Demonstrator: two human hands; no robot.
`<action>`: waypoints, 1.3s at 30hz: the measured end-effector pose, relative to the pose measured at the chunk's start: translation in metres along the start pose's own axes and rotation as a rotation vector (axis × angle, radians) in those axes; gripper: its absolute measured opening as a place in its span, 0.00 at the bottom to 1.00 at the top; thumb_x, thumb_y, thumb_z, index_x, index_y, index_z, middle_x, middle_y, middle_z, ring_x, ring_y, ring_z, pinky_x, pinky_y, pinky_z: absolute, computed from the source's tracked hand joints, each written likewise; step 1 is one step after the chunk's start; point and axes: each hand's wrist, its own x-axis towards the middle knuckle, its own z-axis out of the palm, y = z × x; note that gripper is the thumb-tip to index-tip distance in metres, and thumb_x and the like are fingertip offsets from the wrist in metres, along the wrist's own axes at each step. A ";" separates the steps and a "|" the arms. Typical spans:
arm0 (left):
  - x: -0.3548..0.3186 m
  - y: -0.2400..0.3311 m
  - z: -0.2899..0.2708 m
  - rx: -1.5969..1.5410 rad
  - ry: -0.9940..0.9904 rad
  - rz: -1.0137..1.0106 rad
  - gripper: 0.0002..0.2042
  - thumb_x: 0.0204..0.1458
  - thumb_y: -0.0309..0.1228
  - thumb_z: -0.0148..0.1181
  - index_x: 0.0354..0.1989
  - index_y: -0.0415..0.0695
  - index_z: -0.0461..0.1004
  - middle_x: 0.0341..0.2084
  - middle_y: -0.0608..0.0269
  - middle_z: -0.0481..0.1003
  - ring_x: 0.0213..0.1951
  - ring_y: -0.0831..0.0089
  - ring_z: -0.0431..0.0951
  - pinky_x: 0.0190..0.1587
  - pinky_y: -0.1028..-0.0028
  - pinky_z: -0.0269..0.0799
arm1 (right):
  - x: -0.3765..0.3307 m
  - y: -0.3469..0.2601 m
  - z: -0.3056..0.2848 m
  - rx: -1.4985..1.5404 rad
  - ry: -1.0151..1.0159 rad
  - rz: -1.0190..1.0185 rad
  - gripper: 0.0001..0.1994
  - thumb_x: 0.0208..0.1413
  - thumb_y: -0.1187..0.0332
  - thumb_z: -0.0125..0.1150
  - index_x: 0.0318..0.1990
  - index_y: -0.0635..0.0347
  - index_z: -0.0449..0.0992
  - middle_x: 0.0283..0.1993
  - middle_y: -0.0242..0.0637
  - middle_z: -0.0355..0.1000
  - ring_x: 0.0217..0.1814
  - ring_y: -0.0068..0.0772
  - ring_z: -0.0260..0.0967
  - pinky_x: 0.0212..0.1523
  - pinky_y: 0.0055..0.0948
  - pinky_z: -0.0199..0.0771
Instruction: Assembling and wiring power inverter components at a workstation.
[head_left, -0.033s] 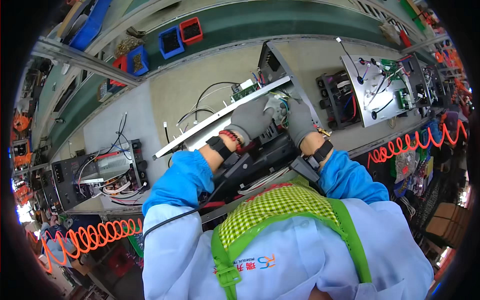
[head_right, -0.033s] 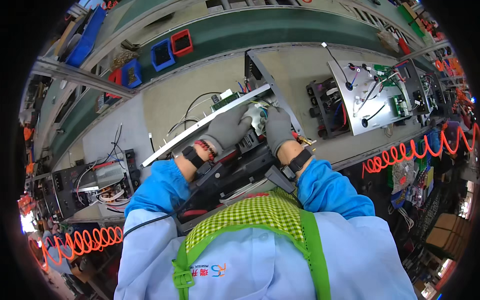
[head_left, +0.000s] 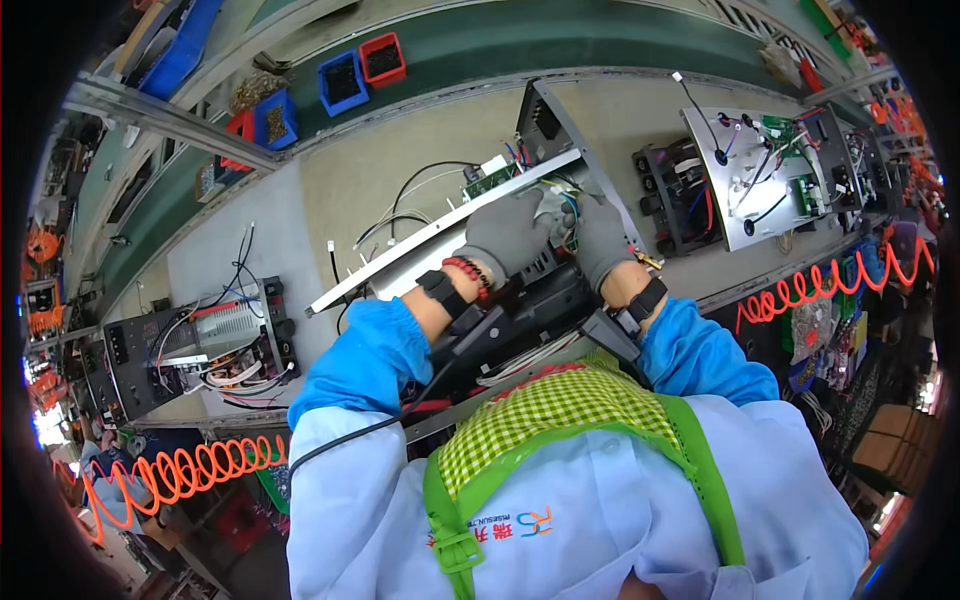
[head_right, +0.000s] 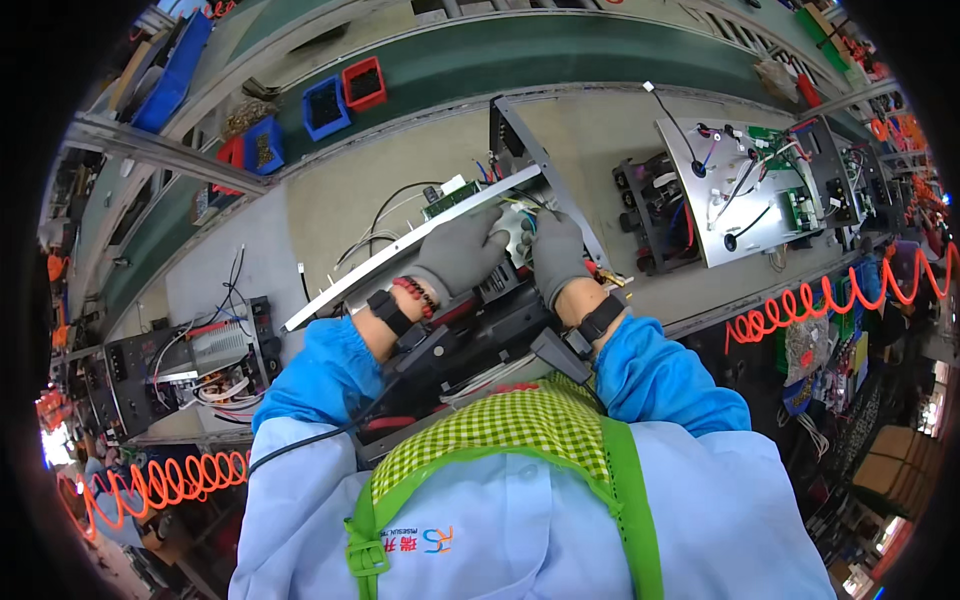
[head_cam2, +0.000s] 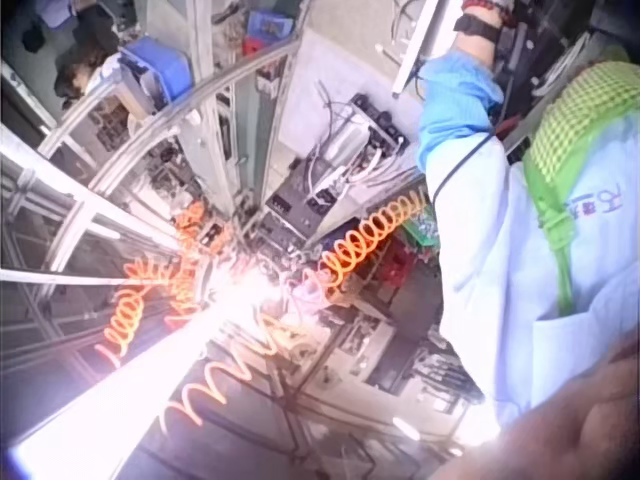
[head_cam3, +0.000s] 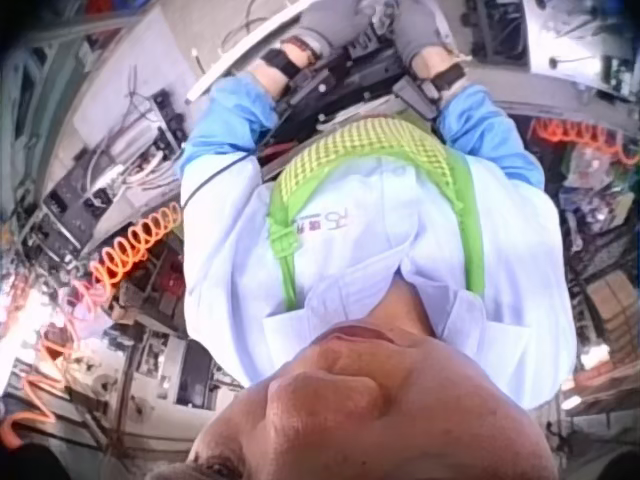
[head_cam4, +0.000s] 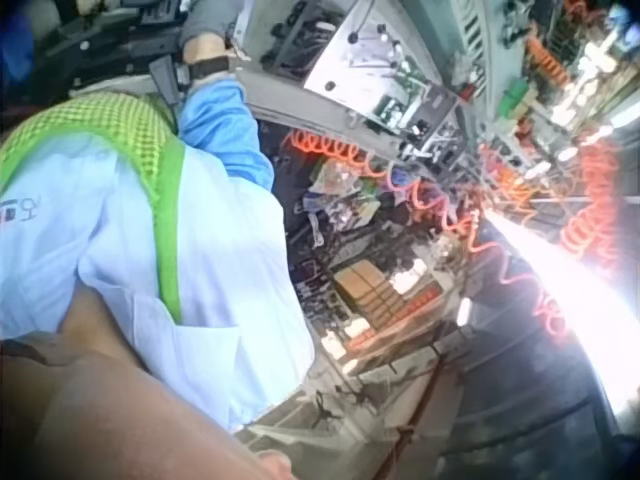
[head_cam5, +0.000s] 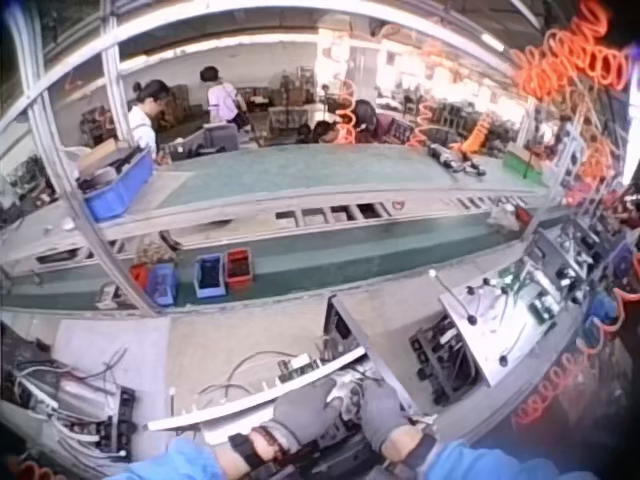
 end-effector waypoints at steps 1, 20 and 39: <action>0.001 0.006 0.004 -0.001 -0.001 0.008 0.23 0.55 0.43 0.51 0.57 0.43 0.70 0.41 0.44 0.78 0.42 0.47 0.78 0.47 0.56 0.73 | 0.007 0.011 -0.010 0.002 0.007 -0.005 0.09 0.60 0.66 0.48 0.34 0.61 0.70 0.22 0.32 0.66 0.17 0.22 0.62 0.18 0.24 0.61; 0.022 0.003 0.032 0.037 0.005 -0.087 0.24 0.55 0.40 0.48 0.56 0.39 0.67 0.37 0.44 0.78 0.40 0.48 0.79 0.46 0.56 0.72 | 0.069 0.070 -0.043 -0.768 -0.081 -0.528 0.10 0.60 0.66 0.50 0.36 0.62 0.76 0.29 0.39 0.73 0.27 0.32 0.70 0.28 0.32 0.69; 0.048 -0.008 -0.022 0.503 0.230 0.255 0.23 0.44 0.47 0.66 0.49 0.54 0.75 0.39 0.61 0.76 0.45 0.59 0.76 0.46 0.55 0.69 | 0.043 0.014 0.023 -0.188 0.074 -0.227 0.14 0.65 0.66 0.51 0.49 0.69 0.75 0.31 0.34 0.73 0.23 0.19 0.66 0.24 0.23 0.67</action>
